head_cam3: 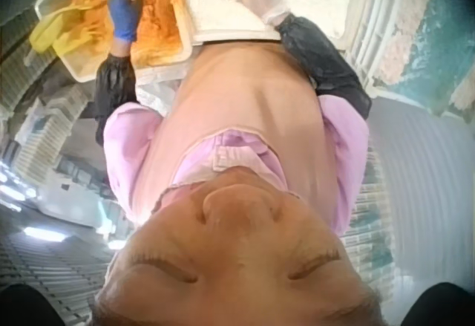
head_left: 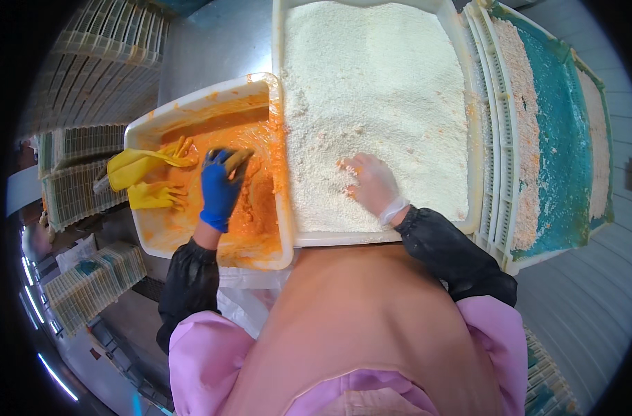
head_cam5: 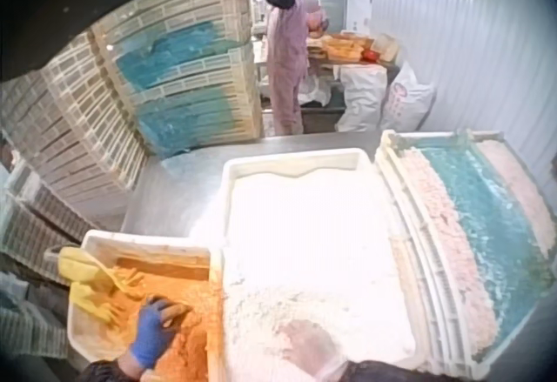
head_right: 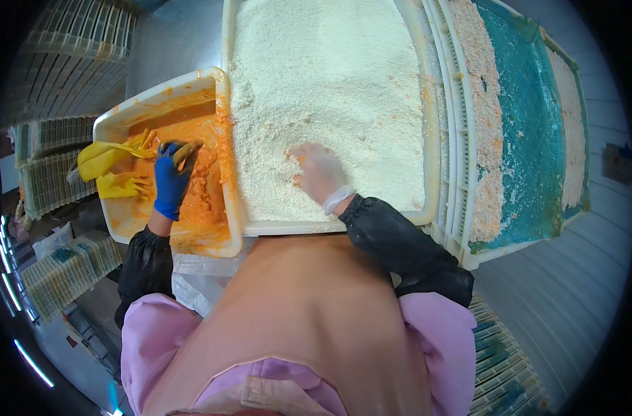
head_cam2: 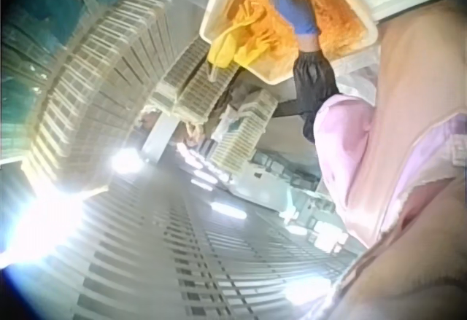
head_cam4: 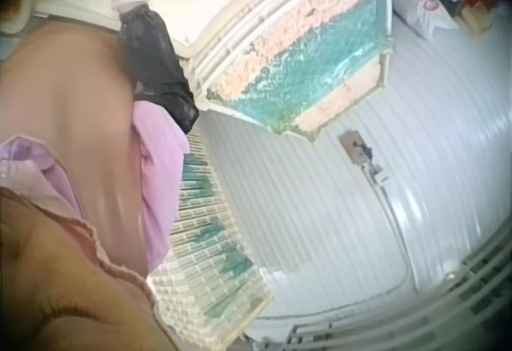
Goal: The person repeatedly picks up small fish fillets, dips them in an orange batter, rolls them in a white dry coating, and places them on a green tray. The process is repeated continuously throughout the clip.
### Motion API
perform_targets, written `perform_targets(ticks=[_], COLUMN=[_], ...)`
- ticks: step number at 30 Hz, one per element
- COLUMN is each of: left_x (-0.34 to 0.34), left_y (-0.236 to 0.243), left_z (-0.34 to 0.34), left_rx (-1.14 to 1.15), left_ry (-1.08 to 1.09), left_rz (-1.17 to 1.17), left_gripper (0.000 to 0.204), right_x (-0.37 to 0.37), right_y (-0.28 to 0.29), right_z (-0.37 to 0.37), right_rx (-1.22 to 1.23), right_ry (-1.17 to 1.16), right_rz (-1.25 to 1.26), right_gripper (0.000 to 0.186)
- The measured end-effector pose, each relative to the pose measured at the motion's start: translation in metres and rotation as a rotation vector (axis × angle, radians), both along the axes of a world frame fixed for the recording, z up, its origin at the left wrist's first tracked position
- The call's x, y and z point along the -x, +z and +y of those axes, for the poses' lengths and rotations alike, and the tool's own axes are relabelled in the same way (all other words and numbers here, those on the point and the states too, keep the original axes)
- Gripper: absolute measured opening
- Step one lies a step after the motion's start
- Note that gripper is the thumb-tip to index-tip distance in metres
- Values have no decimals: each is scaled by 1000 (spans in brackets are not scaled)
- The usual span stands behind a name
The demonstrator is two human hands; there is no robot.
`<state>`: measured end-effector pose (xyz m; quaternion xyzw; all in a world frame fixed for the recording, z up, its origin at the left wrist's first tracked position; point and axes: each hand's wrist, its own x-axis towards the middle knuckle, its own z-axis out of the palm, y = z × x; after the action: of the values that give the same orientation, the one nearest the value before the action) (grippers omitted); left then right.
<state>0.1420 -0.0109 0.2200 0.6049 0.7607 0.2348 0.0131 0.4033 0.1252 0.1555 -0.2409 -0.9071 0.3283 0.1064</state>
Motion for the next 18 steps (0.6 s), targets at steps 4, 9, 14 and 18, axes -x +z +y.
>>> perform_targets(ticks=[4,9,14,18], left_x=[18,29,35,42], left_y=[-67,-114,-104,-126], left_z=[-62,-90,-105,-126], left_rx=[656,771,754,760], left_ry=[25,-63,-309,-126], left_rz=[244,150,190,186], left_gripper=[30,32,42,22], right_x=[13,13,-40,-107], right_y=[4,-7,26,111], right_z=[-5,-6,16,49], right_rx=[198,809,1389,1264], right_ry=[17,18,-188,-459], right_rz=[-54,-42,-118,-25], right_gripper=[39,28,28,16])
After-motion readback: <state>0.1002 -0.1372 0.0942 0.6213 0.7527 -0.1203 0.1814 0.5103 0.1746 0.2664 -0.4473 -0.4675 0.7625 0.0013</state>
